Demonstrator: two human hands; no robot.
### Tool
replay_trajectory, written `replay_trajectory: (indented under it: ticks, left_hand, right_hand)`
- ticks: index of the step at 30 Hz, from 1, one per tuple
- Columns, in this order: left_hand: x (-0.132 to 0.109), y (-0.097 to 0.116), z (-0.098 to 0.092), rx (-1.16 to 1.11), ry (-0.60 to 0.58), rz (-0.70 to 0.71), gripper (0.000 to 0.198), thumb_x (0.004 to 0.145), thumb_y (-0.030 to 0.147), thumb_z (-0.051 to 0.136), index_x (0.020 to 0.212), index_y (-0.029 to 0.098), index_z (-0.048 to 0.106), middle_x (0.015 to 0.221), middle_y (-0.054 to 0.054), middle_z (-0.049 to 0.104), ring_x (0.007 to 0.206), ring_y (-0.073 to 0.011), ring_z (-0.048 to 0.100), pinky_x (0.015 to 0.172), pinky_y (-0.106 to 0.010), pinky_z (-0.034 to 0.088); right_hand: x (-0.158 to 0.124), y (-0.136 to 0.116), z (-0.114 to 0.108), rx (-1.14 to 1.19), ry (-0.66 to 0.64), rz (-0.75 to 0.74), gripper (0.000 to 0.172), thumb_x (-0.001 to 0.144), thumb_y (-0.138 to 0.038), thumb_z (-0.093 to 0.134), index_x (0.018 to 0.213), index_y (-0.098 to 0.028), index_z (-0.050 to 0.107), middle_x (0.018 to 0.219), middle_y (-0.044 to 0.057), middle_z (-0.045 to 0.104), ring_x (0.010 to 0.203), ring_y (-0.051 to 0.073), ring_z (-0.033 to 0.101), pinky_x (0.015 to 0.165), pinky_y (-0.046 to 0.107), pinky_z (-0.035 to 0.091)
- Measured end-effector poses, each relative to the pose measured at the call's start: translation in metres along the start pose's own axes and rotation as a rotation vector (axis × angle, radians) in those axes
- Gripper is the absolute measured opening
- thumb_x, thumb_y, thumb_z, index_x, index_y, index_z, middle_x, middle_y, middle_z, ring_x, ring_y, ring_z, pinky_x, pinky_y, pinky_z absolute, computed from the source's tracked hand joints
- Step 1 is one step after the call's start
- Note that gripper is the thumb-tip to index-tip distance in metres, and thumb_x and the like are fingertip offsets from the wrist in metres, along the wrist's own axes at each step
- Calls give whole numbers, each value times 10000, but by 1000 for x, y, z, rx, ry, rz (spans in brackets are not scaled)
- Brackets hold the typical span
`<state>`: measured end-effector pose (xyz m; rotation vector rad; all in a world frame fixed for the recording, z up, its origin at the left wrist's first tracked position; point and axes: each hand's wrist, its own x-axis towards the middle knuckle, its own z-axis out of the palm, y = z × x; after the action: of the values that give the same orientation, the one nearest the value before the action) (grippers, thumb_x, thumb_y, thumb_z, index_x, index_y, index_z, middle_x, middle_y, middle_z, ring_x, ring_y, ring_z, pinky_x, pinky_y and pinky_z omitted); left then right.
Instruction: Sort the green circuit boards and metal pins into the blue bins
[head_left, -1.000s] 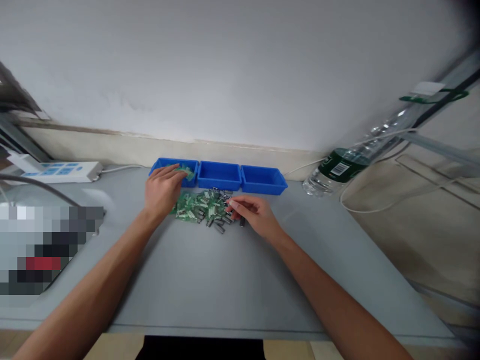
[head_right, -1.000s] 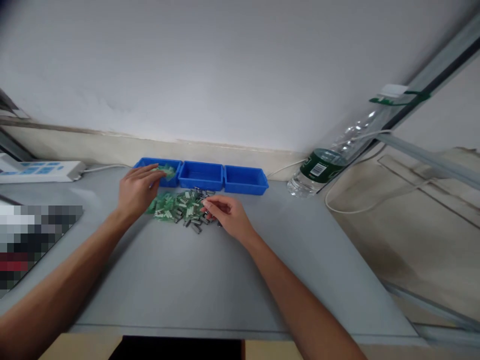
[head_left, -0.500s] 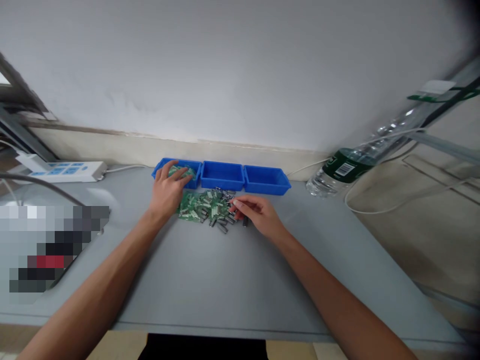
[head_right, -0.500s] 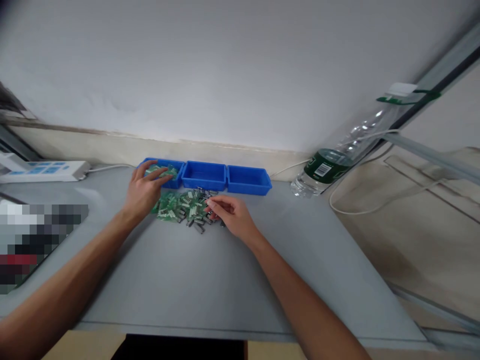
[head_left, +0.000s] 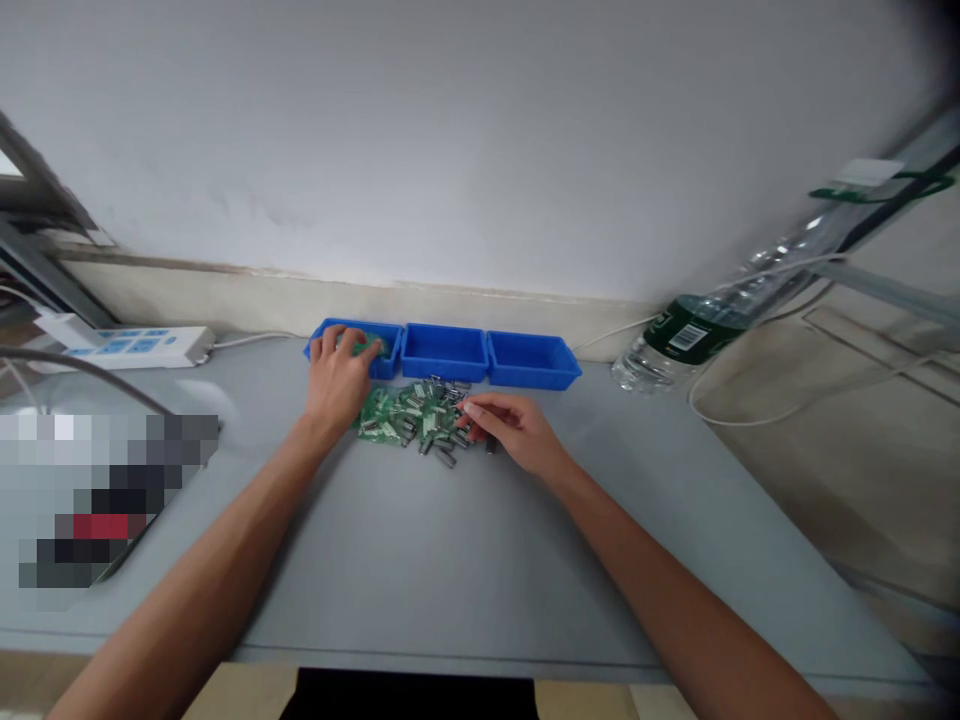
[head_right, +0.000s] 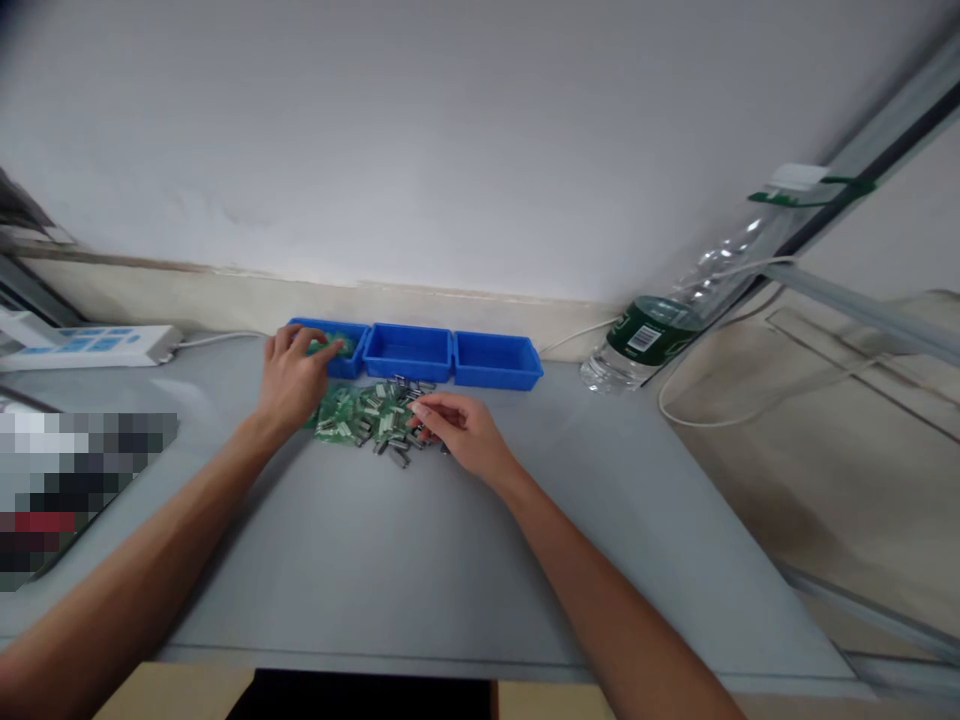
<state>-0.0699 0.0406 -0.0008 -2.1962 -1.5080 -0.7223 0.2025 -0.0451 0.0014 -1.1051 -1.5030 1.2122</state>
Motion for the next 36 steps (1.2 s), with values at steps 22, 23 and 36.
replay_trajectory:
  ticks: [22,23,36]
  left_hand:
    - [-14,-2,-52,-434,-585,243,519,881,390,682,1375,230,657,1342,-113,695,1228,-332,640,1041,-459,509]
    - [-14,-2,-52,-438,-605,233,496,876,359,680,1354,229,670,1322,-111,707,1209,-330,653,1031,-454,512]
    - [-14,-32,-47,-575,-725,185,593,731,343,805,1300,242,672,1138,-90,707,937,-268,676,831,-366,530]
  right_hand:
    - [0,-5,0,-60,50,-34,399,848,-582,729,979,-208,778,891,76,774,701,180,695,673,328,566]
    - [-1,-5,1,-59,50,-40,394,850,-578,729,981,-210,780,893,74,773,704,180,694,677,329,570]
    - [-2,1,4,-87,38,-41,366,868,-554,726,1000,-218,787,905,66,763,745,177,691,674,308,588]
